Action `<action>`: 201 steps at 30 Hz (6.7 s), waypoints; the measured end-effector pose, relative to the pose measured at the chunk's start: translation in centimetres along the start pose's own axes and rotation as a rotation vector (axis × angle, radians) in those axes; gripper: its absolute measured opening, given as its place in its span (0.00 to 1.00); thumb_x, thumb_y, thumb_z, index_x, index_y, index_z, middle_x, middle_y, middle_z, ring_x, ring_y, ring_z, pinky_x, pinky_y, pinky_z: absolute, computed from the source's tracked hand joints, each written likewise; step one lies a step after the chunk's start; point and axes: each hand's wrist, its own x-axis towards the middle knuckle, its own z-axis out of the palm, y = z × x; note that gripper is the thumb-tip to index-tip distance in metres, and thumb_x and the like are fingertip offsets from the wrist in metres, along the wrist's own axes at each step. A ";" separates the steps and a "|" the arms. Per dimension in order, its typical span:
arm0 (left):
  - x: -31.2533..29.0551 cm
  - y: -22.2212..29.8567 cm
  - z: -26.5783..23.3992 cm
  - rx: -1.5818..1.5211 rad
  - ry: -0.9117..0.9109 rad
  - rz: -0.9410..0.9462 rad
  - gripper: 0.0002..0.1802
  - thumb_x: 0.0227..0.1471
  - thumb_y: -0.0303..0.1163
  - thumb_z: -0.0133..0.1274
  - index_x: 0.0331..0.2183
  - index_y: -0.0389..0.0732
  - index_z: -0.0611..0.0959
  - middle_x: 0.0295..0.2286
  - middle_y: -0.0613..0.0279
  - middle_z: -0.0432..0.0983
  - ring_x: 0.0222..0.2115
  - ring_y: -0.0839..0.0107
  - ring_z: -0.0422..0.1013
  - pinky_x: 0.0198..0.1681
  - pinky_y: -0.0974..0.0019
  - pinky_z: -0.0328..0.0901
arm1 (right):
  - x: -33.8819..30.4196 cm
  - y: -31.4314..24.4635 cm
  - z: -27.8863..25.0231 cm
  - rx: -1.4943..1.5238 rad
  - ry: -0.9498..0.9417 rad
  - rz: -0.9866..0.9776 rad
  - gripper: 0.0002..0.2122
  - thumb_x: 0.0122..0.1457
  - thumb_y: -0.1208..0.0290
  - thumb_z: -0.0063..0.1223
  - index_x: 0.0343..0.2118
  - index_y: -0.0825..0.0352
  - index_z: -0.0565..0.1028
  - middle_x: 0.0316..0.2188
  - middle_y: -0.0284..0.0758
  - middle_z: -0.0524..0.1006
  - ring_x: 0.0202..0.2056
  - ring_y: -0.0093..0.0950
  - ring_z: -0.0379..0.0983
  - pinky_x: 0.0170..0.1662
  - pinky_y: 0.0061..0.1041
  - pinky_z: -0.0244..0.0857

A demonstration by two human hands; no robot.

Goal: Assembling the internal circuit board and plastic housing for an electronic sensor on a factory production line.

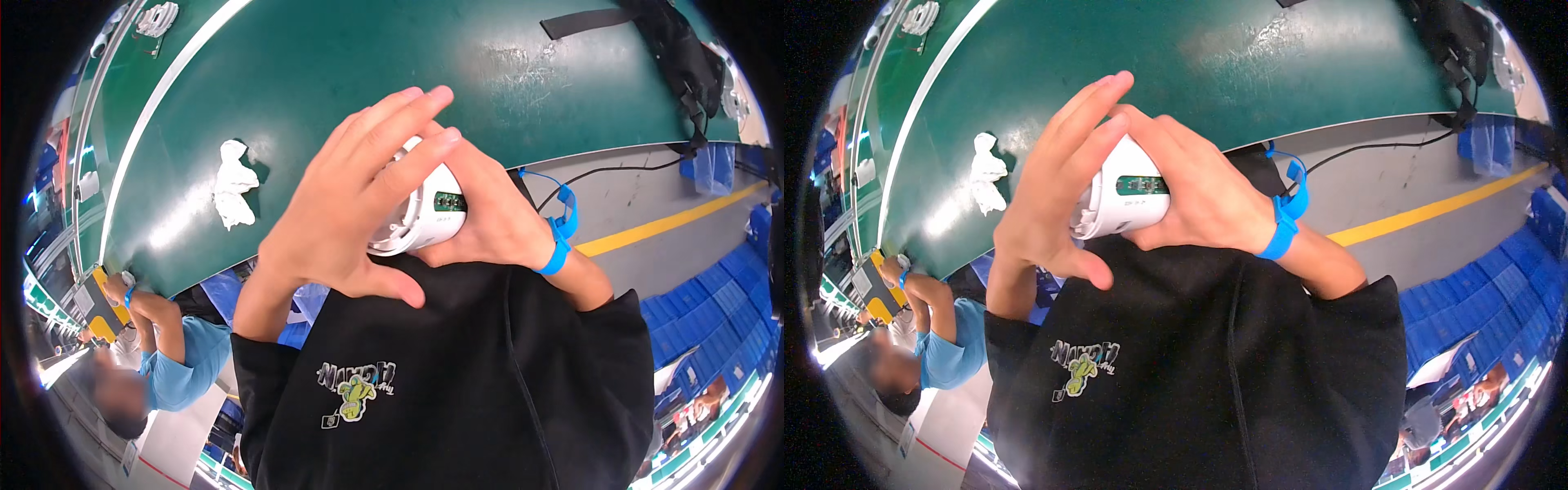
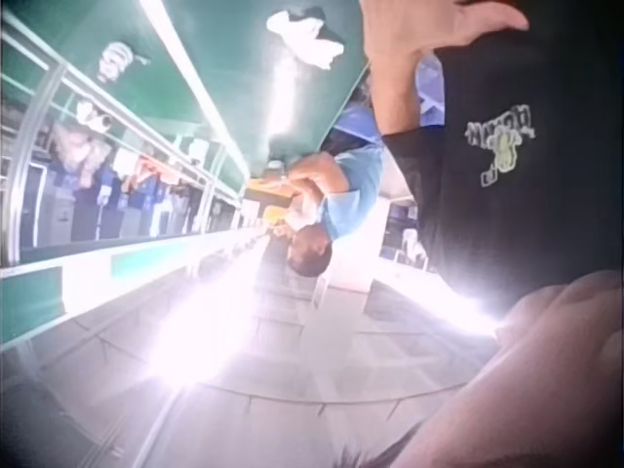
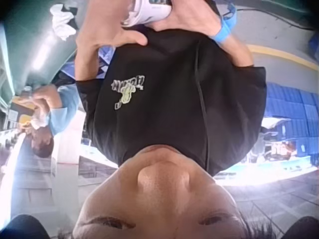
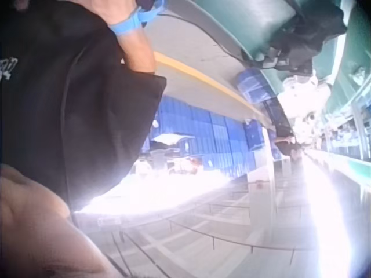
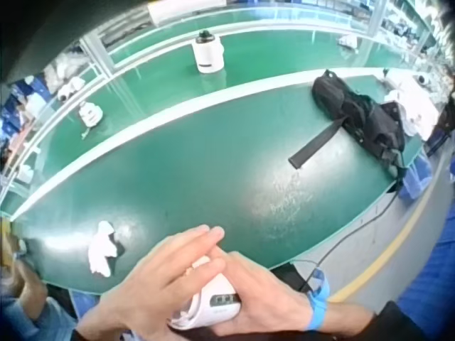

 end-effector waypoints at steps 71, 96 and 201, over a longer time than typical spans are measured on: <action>4.3 -1.9 4.5 -0.320 0.787 0.024 0.23 0.35 0.38 0.69 0.28 0.33 0.77 0.23 0.59 0.71 0.30 0.64 0.67 0.39 0.55 0.71 | -0.6 4.4 -5.0 -0.087 0.120 -0.311 0.46 0.33 0.68 0.73 0.58 0.68 0.58 0.56 0.46 0.61 0.56 0.43 0.60 0.56 0.37 0.58; 4.1 -4.1 3.0 -0.508 0.355 -0.276 0.55 0.14 0.51 0.74 0.48 0.34 0.75 0.43 0.57 0.71 0.41 0.68 0.70 0.44 0.68 0.65 | -1.2 5.0 -5.5 0.247 0.009 -0.152 0.46 0.34 0.61 0.70 0.59 0.70 0.58 0.52 0.45 0.63 0.54 0.41 0.61 0.57 0.34 0.55; 9.0 -0.3 2.1 -0.018 0.538 -0.318 0.44 0.33 0.47 0.69 0.45 0.23 0.74 0.44 0.43 0.68 0.43 0.58 0.69 0.45 0.65 0.66 | 0.6 7.5 -10.2 -0.242 0.332 -0.465 0.43 0.30 0.71 0.69 0.57 0.62 0.64 0.52 0.43 0.66 0.51 0.45 0.63 0.53 0.37 0.60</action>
